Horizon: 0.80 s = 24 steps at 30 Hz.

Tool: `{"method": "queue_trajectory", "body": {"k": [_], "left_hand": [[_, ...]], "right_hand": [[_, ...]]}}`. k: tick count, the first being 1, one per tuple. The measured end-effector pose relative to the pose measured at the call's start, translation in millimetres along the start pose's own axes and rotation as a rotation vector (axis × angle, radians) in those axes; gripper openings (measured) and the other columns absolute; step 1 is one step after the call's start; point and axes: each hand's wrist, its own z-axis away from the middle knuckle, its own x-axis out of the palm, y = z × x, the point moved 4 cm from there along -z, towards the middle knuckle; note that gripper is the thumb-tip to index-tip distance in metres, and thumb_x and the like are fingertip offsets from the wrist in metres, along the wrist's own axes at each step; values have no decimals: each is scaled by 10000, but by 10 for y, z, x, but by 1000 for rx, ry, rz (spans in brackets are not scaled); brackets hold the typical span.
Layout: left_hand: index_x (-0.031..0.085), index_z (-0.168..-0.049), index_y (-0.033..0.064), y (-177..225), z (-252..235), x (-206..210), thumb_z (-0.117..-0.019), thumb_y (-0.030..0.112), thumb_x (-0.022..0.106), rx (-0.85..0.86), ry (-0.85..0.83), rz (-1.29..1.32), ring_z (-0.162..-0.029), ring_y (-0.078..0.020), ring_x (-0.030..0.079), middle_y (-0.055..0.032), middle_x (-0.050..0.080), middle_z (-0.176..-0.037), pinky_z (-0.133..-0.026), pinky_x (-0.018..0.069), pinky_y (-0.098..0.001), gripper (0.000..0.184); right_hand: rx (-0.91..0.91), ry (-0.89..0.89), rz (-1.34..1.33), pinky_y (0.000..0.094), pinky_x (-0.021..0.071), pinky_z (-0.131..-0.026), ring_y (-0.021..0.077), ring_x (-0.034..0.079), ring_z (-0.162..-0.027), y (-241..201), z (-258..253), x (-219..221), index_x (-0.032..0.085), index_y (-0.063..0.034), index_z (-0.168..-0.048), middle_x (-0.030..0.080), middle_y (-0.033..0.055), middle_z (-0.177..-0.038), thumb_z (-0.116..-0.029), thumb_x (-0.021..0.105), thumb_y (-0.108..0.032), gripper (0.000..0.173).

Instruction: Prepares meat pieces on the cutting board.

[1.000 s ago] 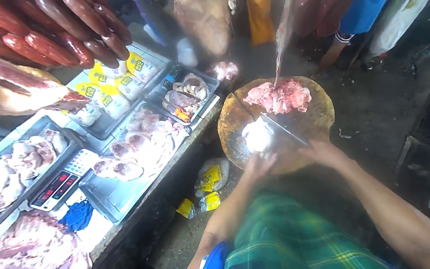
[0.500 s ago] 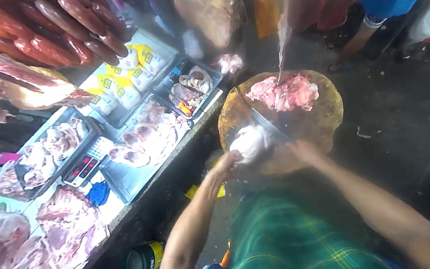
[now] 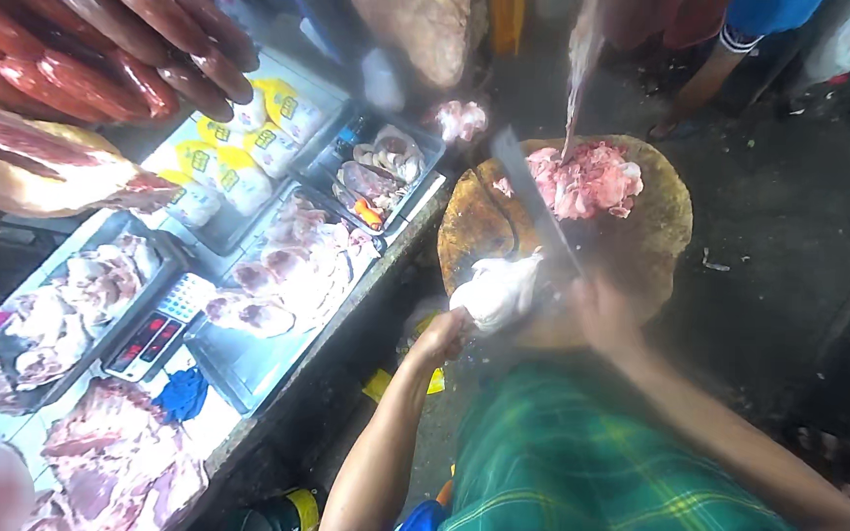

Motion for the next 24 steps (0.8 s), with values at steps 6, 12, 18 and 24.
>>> {"method": "queue_trajectory", "body": {"k": [6, 12, 18, 24], "left_hand": [[611, -829, 113, -45, -104, -104, -1039, 316, 469, -4, -53, 32, -407, -61, 390, 11, 509, -580, -383, 309, -193, 324], [619, -818, 101, -80, -190, -426, -1012, 279, 492, 20, 30, -146, -448, -65, 436, -4, 587, -636, -423, 342, -205, 292], [631, -758, 100, 61, -345, -523, -1006, 354, 493, 69, 113, -349, -447, -87, 440, -14, 591, -615, -444, 346, -247, 381], [635, -726, 116, 73, -387, -561, -1003, 395, 496, 139, 117, -448, -469, -91, 445, -3, 580, -599, -467, 344, -273, 417]], "right_hand": [[32, -46, 98, 533, 588, -686, 303, 693, -733, 131, -79, 566, 632, -8, -1162, 674, 148, -813, -1085, 374, -522, 581], [482, -384, 298, 601, 530, -942, 381, 685, -1092, 682, 203, 460, 623, -41, -1267, 704, 211, -1112, -1066, 259, -633, 724], [441, -295, 217, 565, 543, -883, 355, 697, -991, 438, 151, 149, 614, -51, -1240, 698, 190, -1002, -1084, 279, -591, 655], [465, -410, 244, 579, 548, -903, 369, 698, -1030, 757, 292, 468, 620, -30, -1239, 701, 204, -1050, -1065, 293, -633, 708]]}}
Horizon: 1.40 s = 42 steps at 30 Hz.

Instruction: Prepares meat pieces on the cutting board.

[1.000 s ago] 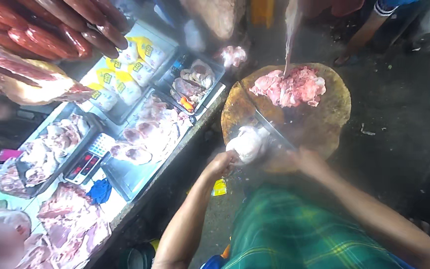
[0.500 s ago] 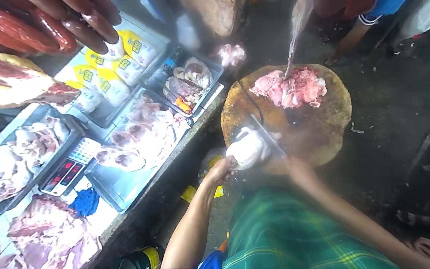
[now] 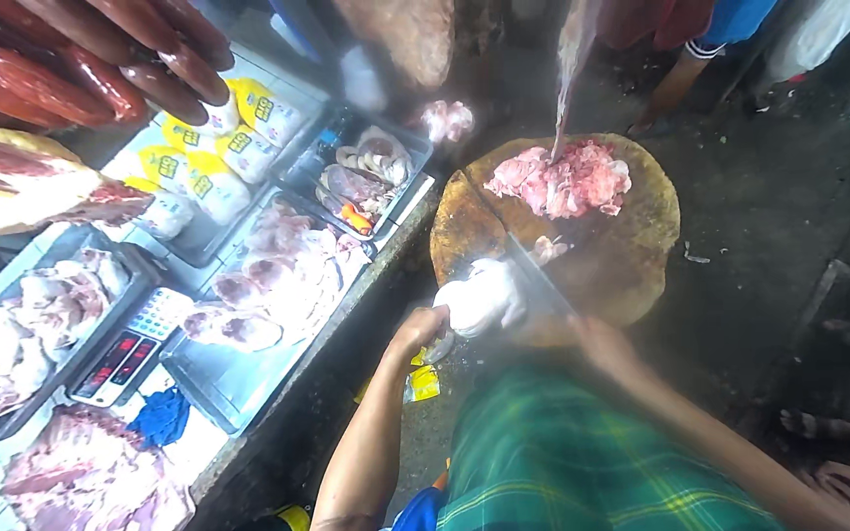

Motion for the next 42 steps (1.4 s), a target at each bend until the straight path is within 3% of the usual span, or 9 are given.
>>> {"method": "queue_trajectory", "body": {"k": [3, 7, 16, 23, 27, 29, 34, 38, 42], "left_hand": [[659, -750, 74, 272, 98, -165, -985, 477, 532, 96, 101, -244, -673, -272, 611, -108, 630, -702, -631, 490, -530, 482], [682, -796, 69, 932, 165, -172, -945, 556, 562, 161, 154, -497, -878, -396, 678, -184, 687, -841, -752, 508, -670, 524], [686, -811, 97, 1118, 71, -65, -906, 578, 551, 147, 160, -530, -901, -378, 685, -164, 696, -869, -747, 512, -664, 509], [664, -768, 94, 1105, -52, -93, -934, 569, 526, 145, 147, -528, -855, -372, 679, -158, 684, -824, -712, 507, -645, 523], [675, -794, 79, 1024, -37, -108, -951, 544, 534, 127, 137, -454, -853, -370, 680, -165, 687, -829, -725, 508, -649, 511], [686, -806, 78, 890, -71, -154, -954, 530, 538, 113, 134, -365, -781, -323, 675, -139, 680, -784, -703, 517, -603, 498], [634, -796, 96, 309, 112, 10, -1003, 375, 506, -11, 29, 126, -474, -100, 456, -11, 559, -612, -458, 374, -275, 370], [498, -736, 162, 19, 442, 586, -1025, 297, 357, -204, -319, 992, -388, -50, 374, 31, 452, -548, -371, 320, -181, 349], [507, -751, 167, 436, 800, 997, -1049, 378, 310, -130, -450, 1528, -393, -60, 382, 44, 412, -539, -380, 339, -191, 415]], "right_hand": [[33, 77, -24, 562, 551, -848, 357, 699, -961, 23, 163, -228, 612, -43, -1208, 690, 186, -971, -1076, 276, -610, 673], [-164, 71, -23, 592, 545, -874, 362, 699, -967, -326, 219, -523, 638, -54, -1221, 699, 188, -981, -1071, 353, -599, 633], [-65, 76, -85, 565, 545, -866, 340, 693, -967, -146, 100, -495, 623, -60, -1225, 689, 177, -986, -1079, 275, -603, 661], [-839, 774, -515, 362, 533, -445, 119, 588, -498, -1084, 332, -1129, 633, -20, -1067, 600, 40, -638, -1069, 331, -607, 660], [-452, 328, -147, 557, 588, -705, 322, 707, -758, -537, -179, -320, 644, -37, -1198, 694, 158, -825, -1068, 347, -581, 633], [-172, -24, 10, 614, 546, -871, 382, 701, -986, -252, -316, -217, 654, -43, -1200, 705, 210, -1018, -1062, 295, -635, 706], [67, -73, -94, 525, 572, -717, 324, 684, -778, 22, -167, -422, 604, -21, -1230, 661, 192, -961, -1076, 234, -622, 722], [-23, -51, -278, 441, 580, -560, 241, 636, -575, -66, 68, -337, 554, -44, -1281, 624, 115, -781, -1090, 247, -586, 652], [-160, -154, -389, 417, 569, -550, 200, 617, -577, -316, 246, -128, 615, -77, -1239, 609, 69, -750, -1082, 309, -591, 618]]}}
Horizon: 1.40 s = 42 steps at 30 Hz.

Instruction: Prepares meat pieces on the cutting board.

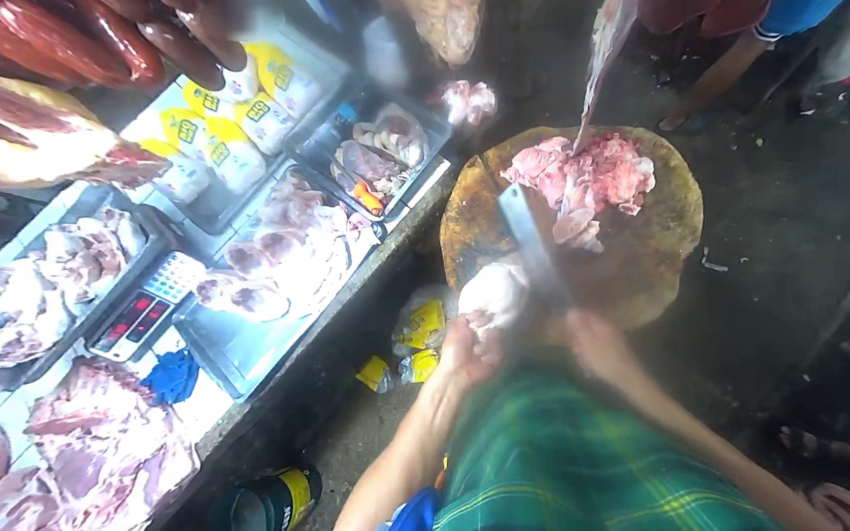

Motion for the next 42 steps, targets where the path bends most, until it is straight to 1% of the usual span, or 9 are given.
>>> {"method": "queue_trajectory", "body": {"k": [6, 14, 20, 23, 27, 31, 33, 37, 42], "left_hand": [[485, -732, 155, 19, 11, 56, -1034, 359, 341, 51, -3, 155, -361, -70, 366, 36, 387, -515, -353, 332, -197, 392], [496, -737, 162, -4, -25, -99, -1024, 346, 354, -5, -48, 140, -371, -63, 359, 44, 381, -522, -362, 325, -191, 369], [500, -787, 151, 236, 32, -264, -1040, 307, 316, 45, 34, -265, -373, -58, 362, 29, 409, -535, -356, 310, -182, 351], [620, -880, 75, 460, 64, -97, -1098, 366, 423, 296, 301, -1144, -477, -100, 444, -7, 533, -620, -450, 376, -260, 413], [691, -959, 84, 406, -112, 152, -1007, 552, 535, 283, 416, -1947, -836, -346, 691, -149, 688, -848, -749, 544, -612, 495], [692, -1017, 94, 311, -395, -136, -1038, 511, 545, 583, 520, -1643, -761, -285, 665, -112, 675, -829, -712, 553, -549, 442], [564, -1249, 68, 227, -434, -156, -1046, 437, 560, 644, 574, -1420, -775, -288, 678, -132, 680, -892, -710, 574, -528, 421], [609, -1181, 8, 69, -541, -107, -1032, 305, 597, 444, 507, -911, -760, -233, 699, -148, 699, -914, -708, 604, -406, 333], [590, -1140, 46, -213, -741, 69, -1043, 364, 437, 145, 232, -444, -905, -300, 714, -155, 703, -1012, -802, 597, -464, 366]], "right_hand": [[34, 173, 269, 556, 543, -850, 320, 688, -915, -124, -10, 42, 655, -52, -1150, 682, 161, -934, -1081, 332, -580, 623], [-860, 699, -150, 339, 540, -466, 109, 585, -524, -1170, 161, 103, 590, -15, -1120, 598, 37, -680, -1083, 355, -557, 592], [119, 145, 437, 593, 543, -906, 378, 698, -1034, 107, -282, 538, 630, -42, -1236, 710, 200, -1039, -1072, 289, -605, 679], [189, 250, 348, 590, 558, -867, 377, 710, -971, 271, -221, 162, 636, -11, -1229, 707, 220, -1017, -1076, 299, -594, 690], [221, 261, 99, 478, 564, -568, 268, 625, -587, 504, -175, -296, 622, -56, -1203, 632, 132, -785, -1057, 278, -663, 712], [124, 196, 164, 489, 551, -579, 261, 626, -607, 518, -34, -498, 626, -85, -1185, 618, 115, -775, -1040, 321, -682, 686], [64, 164, 249, 509, 561, -623, 275, 646, -652, 507, 29, -561, 633, -75, -1174, 631, 124, -788, -1020, 365, -703, 699], [1, 101, 443, 604, 532, -811, 361, 685, -875, 398, 42, -747, 653, -60, -1191, 684, 189, -926, -983, 442, -726, 729], [-9, 4, 480, 558, 556, -756, 318, 683, -799, 407, -100, -769, 647, -78, -1175, 669, 157, -881, -985, 393, -748, 742]]}}
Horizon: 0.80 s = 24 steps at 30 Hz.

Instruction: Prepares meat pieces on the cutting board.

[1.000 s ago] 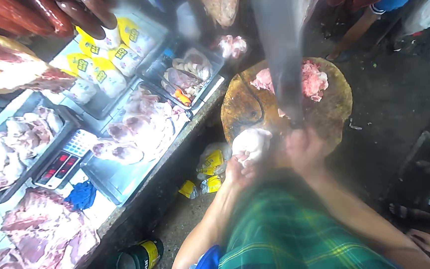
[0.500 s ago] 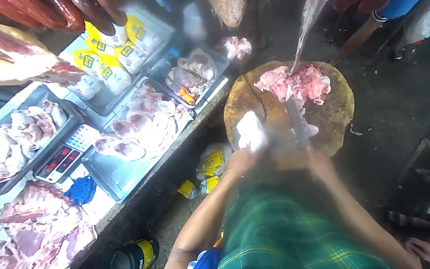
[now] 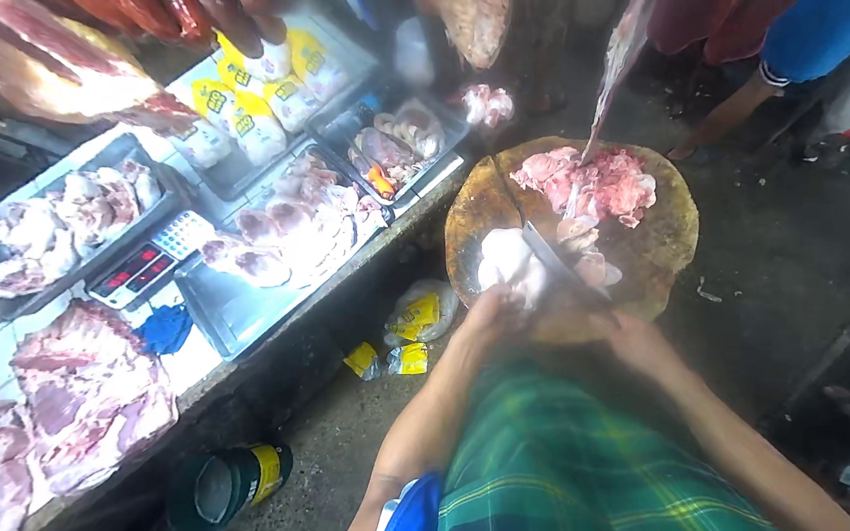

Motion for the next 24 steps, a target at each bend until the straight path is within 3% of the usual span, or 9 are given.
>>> {"method": "queue_trajectory", "body": {"k": [3, 5, 7, 10, 15, 22, 24], "left_hand": [[564, -1305, 60, -112, -57, 243, -1020, 324, 501, 61, -160, 217, -1018, -329, 699, -189, 675, -1170, -891, 590, -482, 394], [590, -1204, 113, -185, -146, 262, -1009, 319, 511, 143, -137, 263, -799, -206, 665, -94, 665, -974, -733, 575, -360, 294], [572, -1079, 160, -214, -173, 154, -997, 312, 473, 217, -83, 227, -618, -124, 556, -10, 587, -789, -573, 489, -280, 199], [591, -1050, 117, -237, -125, -146, -1027, 315, 418, 235, -84, 158, -579, -132, 569, -45, 624, -786, -523, 489, -265, 264], [633, -984, 89, -250, -87, -269, -1024, 307, 382, 306, -169, 72, -579, -122, 585, -60, 663, -798, -529, 491, -253, 334], [611, -914, 104, -296, -151, -309, -1024, 277, 373, 359, -236, 204, -573, -123, 589, -49, 654, -752, -523, 484, -246, 314], [612, -900, 106, -325, -176, -309, -1040, 289, 341, 357, -248, 229, -587, -123, 597, -47, 661, -757, -537, 490, -247, 356]], "right_hand": [[-22, -60, 56, 575, 556, -803, 337, 690, -867, -69, -46, -75, 614, -65, -1253, 681, 177, -962, -948, 500, -744, 754], [-55, -56, 94, 593, 539, -833, 346, 678, -912, -58, -77, -198, 613, -68, -1261, 681, 179, -988, -944, 586, -684, 693], [-155, 17, 205, 633, 528, -860, 398, 685, -949, -13, -115, -439, 628, -64, -1271, 697, 210, -995, -976, 606, -601, 612], [-391, 139, 453, 705, 531, -815, 481, 702, -943, -42, -245, -944, 658, -56, -1239, 719, 249, -999, -988, 627, -548, 553], [-762, 210, 806, 598, 547, -608, 397, 710, -734, -439, -516, -1488, 655, -82, -931, 686, 160, -784, -935, 647, -631, 550], [-841, 107, 1098, 499, 552, -606, 251, 700, -689, -1068, -880, -1715, 657, -212, -869, 656, 14, -690, -899, 667, -660, 449], [-825, 81, 1108, 508, 555, -617, 264, 707, -702, -1130, -990, -1659, 670, -213, -884, 665, 26, -691, -905, 662, -659, 446]]}}
